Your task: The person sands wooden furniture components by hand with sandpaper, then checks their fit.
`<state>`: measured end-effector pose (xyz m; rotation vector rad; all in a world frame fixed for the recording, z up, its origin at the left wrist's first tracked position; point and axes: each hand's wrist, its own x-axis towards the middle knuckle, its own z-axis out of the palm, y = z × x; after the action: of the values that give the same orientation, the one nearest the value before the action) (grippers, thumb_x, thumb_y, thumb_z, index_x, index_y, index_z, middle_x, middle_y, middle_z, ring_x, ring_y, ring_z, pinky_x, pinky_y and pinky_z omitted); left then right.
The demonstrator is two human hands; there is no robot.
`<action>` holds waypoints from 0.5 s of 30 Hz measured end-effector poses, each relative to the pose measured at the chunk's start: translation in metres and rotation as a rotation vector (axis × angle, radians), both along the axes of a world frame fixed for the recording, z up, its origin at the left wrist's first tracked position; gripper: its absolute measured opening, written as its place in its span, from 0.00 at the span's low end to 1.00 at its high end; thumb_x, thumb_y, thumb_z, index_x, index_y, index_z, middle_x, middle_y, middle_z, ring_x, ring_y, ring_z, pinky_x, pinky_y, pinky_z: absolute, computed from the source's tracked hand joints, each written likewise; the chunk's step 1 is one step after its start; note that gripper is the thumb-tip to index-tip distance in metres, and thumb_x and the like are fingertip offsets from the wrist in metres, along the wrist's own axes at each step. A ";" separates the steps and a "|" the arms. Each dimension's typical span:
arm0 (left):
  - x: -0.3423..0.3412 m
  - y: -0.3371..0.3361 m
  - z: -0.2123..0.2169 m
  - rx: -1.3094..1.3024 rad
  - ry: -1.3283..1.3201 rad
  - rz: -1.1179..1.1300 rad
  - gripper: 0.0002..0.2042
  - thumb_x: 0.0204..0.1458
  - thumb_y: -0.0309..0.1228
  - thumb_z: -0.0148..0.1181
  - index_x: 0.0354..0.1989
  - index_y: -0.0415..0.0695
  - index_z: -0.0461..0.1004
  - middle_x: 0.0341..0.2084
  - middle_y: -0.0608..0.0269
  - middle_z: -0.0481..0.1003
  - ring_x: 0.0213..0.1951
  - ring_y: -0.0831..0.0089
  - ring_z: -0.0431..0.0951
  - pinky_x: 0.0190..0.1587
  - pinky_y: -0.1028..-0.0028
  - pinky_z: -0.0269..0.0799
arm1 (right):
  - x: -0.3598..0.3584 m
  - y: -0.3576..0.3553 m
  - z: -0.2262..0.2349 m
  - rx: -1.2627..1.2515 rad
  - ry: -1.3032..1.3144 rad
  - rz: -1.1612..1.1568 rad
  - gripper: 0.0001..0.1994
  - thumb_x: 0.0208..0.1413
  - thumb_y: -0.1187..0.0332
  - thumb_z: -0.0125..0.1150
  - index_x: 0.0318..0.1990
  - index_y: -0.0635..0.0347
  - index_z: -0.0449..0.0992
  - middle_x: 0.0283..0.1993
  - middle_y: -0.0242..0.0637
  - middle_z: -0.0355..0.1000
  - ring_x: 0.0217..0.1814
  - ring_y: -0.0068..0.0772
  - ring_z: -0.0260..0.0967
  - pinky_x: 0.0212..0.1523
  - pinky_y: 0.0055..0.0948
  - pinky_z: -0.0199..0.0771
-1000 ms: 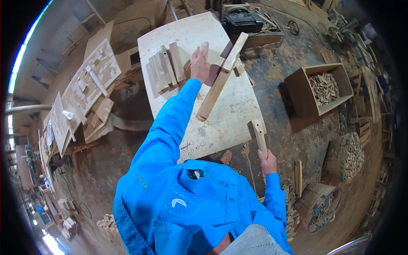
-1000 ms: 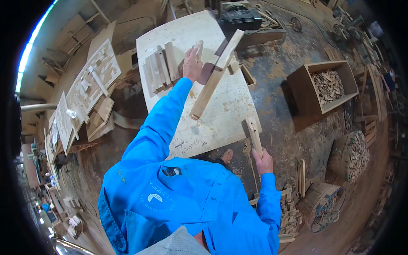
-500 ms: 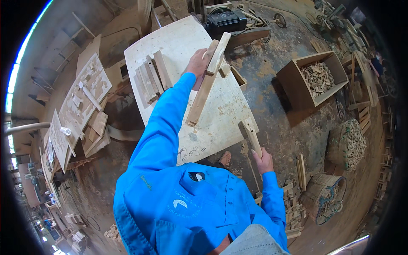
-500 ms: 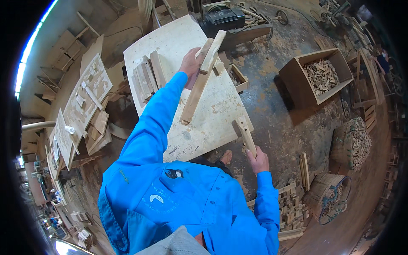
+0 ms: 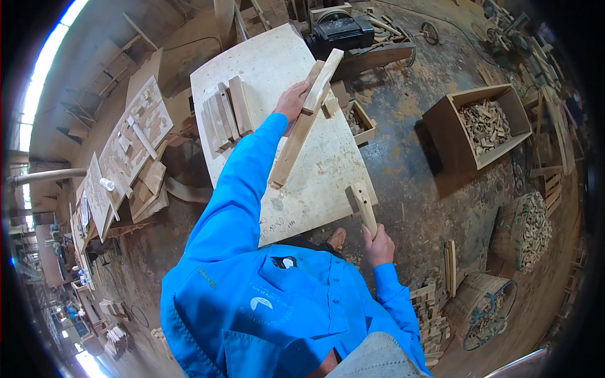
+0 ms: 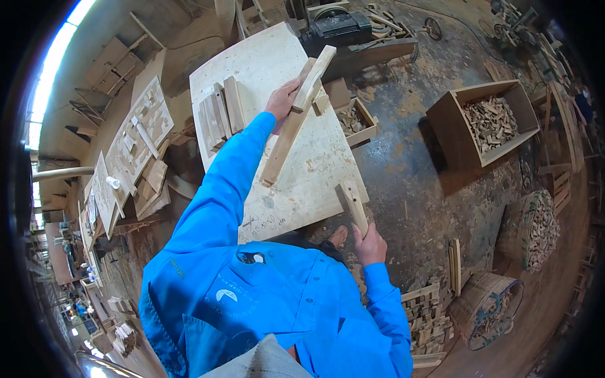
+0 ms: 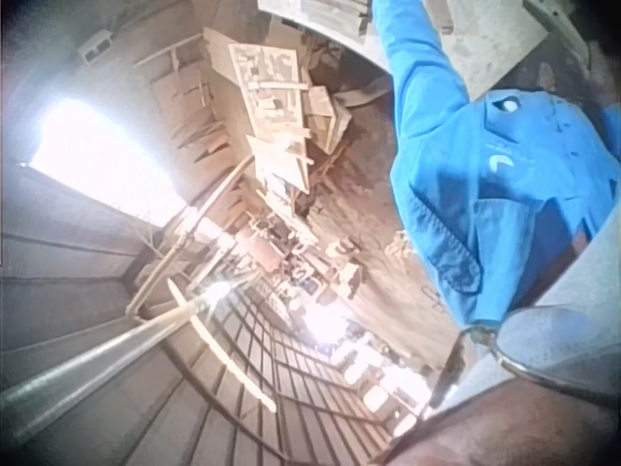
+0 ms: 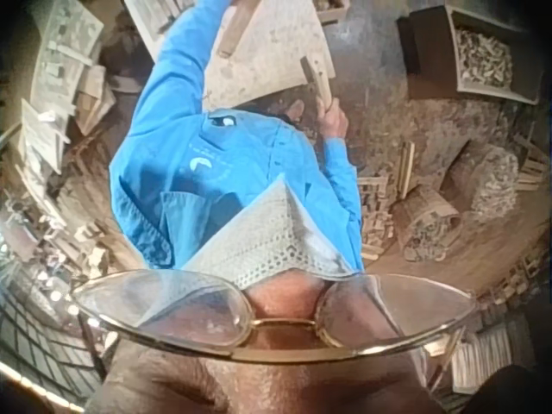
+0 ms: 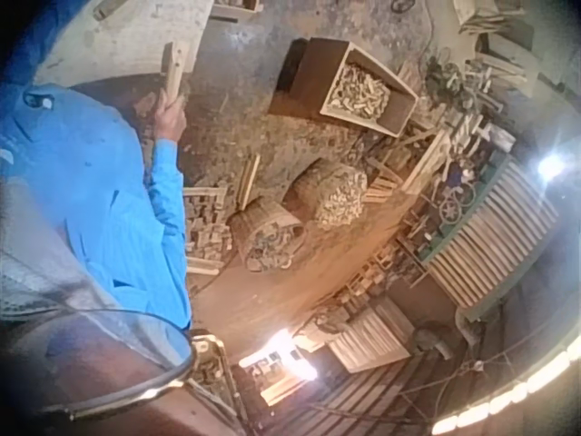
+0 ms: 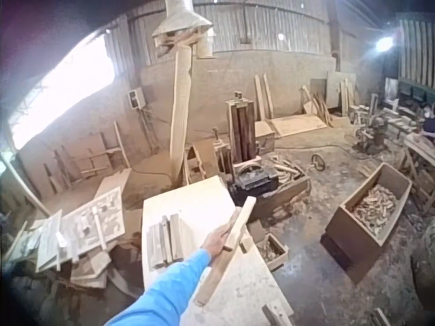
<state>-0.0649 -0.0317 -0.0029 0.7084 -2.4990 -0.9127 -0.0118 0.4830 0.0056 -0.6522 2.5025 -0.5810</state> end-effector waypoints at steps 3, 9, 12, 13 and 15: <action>-0.004 -0.007 0.003 -0.019 -0.020 -0.017 0.21 0.71 0.39 0.51 0.67 0.43 0.74 0.68 0.49 0.71 0.71 0.51 0.67 0.75 0.62 0.60 | -0.004 -0.006 0.000 -0.022 -0.009 -0.008 0.22 0.69 0.47 0.57 0.49 0.59 0.74 0.37 0.60 0.80 0.42 0.70 0.77 0.40 0.62 0.74; -0.012 -0.033 0.003 -0.036 -0.055 -0.055 0.22 0.71 0.41 0.50 0.70 0.46 0.71 0.71 0.50 0.68 0.73 0.51 0.64 0.76 0.63 0.57 | -0.014 -0.027 -0.001 -0.038 -0.007 -0.004 0.21 0.69 0.47 0.57 0.49 0.59 0.74 0.37 0.60 0.80 0.42 0.70 0.77 0.41 0.61 0.75; -0.021 -0.059 0.008 -0.038 -0.072 -0.061 0.22 0.70 0.41 0.50 0.69 0.48 0.72 0.70 0.52 0.70 0.73 0.50 0.65 0.76 0.62 0.58 | -0.020 -0.054 0.005 -0.061 -0.002 -0.009 0.23 0.69 0.47 0.57 0.46 0.61 0.73 0.36 0.61 0.79 0.41 0.71 0.77 0.40 0.61 0.75; -0.023 -0.072 0.010 -0.056 -0.088 -0.055 0.22 0.70 0.40 0.51 0.69 0.49 0.72 0.69 0.53 0.71 0.73 0.50 0.65 0.76 0.62 0.58 | -0.023 -0.067 0.009 -0.087 -0.008 -0.010 0.24 0.68 0.46 0.57 0.44 0.63 0.71 0.35 0.63 0.78 0.40 0.72 0.77 0.40 0.62 0.76; -0.028 -0.092 0.011 -0.005 -0.084 -0.041 0.22 0.70 0.40 0.51 0.69 0.50 0.72 0.68 0.54 0.72 0.72 0.50 0.66 0.76 0.62 0.59 | -0.027 -0.087 0.012 -0.058 -0.011 -0.006 0.24 0.68 0.46 0.57 0.44 0.63 0.72 0.35 0.63 0.79 0.40 0.72 0.77 0.41 0.62 0.76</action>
<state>-0.0926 -0.1236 0.0084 0.7103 -2.5974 -0.9083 -0.0387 0.3957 0.0172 -0.6618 2.4862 -0.6600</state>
